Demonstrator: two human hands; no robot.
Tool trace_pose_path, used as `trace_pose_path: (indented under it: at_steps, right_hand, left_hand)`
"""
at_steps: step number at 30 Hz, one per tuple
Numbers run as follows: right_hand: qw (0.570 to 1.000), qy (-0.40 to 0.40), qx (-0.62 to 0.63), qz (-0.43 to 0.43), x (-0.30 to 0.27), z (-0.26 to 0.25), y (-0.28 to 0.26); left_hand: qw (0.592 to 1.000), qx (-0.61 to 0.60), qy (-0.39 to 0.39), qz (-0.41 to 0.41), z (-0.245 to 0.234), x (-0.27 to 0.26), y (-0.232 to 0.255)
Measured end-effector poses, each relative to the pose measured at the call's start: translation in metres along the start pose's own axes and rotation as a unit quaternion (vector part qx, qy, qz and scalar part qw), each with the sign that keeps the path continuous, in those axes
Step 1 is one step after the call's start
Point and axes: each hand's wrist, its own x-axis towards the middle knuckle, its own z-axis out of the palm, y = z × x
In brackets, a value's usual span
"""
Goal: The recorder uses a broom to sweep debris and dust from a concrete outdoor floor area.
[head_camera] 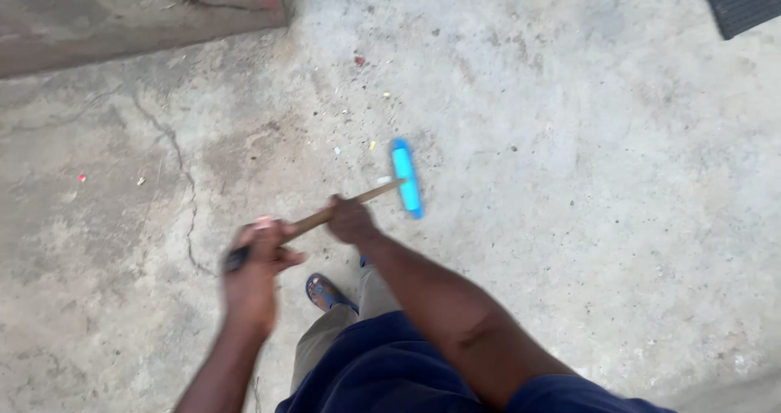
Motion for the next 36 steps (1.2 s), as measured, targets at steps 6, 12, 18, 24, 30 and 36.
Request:
trace_pose_path:
  at_steps: [6, 12, 18, 24, 30, 36]
  right_hand:
    - [0.948, -0.241, 0.207, 0.005, 0.080, -0.064, -0.222]
    - [0.959, -0.243, 0.133, 0.060, 0.094, -0.128, -0.205]
    - [0.968, -0.140, -0.095, 0.185, 0.103, -0.202, 0.011]
    - [0.979, -0.069, -0.079, 0.173, 0.164, -0.237, 0.183]
    - [0.991, 0.067, -0.107, -0.040, 0.210, -0.110, 0.077]
    - [0.984, -0.161, 0.070, 0.008, 0.241, -0.195, -0.108]
  left_hand:
    - [0.974, 0.175, 0.124, 0.071, -0.010, -0.029, 0.114]
    - [0.966, 0.171, 0.130, 0.143, -0.010, 0.001, 0.130]
    - [0.998, -0.015, -0.057, 0.024, 0.083, 0.092, 0.024]
    - [0.982, -0.073, -0.173, -0.017, 0.201, 0.184, -0.029]
    - [0.994, -0.088, 0.036, -0.049, 0.105, 0.196, 0.061]
    - [0.991, 0.044, 0.122, 0.008, 0.039, 0.157, 0.129]
